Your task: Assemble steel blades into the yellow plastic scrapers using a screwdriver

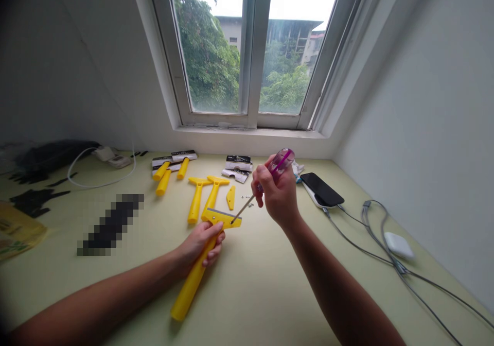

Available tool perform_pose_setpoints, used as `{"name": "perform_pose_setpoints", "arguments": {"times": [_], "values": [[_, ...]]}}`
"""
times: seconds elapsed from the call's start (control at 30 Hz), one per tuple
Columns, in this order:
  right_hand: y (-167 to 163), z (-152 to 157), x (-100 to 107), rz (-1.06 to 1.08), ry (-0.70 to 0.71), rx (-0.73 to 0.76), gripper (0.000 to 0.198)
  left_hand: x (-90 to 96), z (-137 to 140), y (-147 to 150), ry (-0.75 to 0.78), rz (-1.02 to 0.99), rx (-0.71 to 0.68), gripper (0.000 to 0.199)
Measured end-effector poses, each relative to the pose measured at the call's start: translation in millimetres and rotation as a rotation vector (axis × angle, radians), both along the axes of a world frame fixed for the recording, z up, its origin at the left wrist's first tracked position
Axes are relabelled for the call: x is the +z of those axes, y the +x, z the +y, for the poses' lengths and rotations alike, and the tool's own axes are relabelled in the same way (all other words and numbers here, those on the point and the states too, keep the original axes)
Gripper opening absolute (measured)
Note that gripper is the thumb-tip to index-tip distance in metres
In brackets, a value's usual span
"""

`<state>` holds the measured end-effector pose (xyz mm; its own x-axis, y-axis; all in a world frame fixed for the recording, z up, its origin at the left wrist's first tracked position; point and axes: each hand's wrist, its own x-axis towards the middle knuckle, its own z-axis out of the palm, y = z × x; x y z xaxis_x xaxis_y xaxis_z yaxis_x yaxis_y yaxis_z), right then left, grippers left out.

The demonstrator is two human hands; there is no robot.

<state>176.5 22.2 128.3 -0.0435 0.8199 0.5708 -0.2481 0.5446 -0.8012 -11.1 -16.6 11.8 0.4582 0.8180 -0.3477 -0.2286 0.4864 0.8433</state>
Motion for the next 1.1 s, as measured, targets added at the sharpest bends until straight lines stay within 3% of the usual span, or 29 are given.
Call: {"name": "perform_pose_setpoints", "arguments": {"times": [0.7, 0.9, 1.0, 1.03, 1.1], "values": [[-4, -5, -3, -0.041, 0.035, -0.002, 0.015, -6.8, 2, -1, 0.035, 0.018, -0.04, 0.036], [0, -15, 5, -0.251, 0.061, 0.135, 0.012, -7.3, 2, -2, -0.002, -0.03, 0.036, 0.035], [8, -18, 13, -0.474, 0.118, 0.043, 0.011, -6.5, 2, -2, -0.003, -0.021, 0.013, 0.037], [11, -19, 15, -0.529, 0.142, -0.003, 0.016, -6.2, 2, -2, -0.002, -0.018, 0.007, 0.037], [16, -20, 18, -0.569, 0.178, -0.055, 0.048, -5.8, 2, -2, -0.008, -0.01, 0.001, 0.037]]}}
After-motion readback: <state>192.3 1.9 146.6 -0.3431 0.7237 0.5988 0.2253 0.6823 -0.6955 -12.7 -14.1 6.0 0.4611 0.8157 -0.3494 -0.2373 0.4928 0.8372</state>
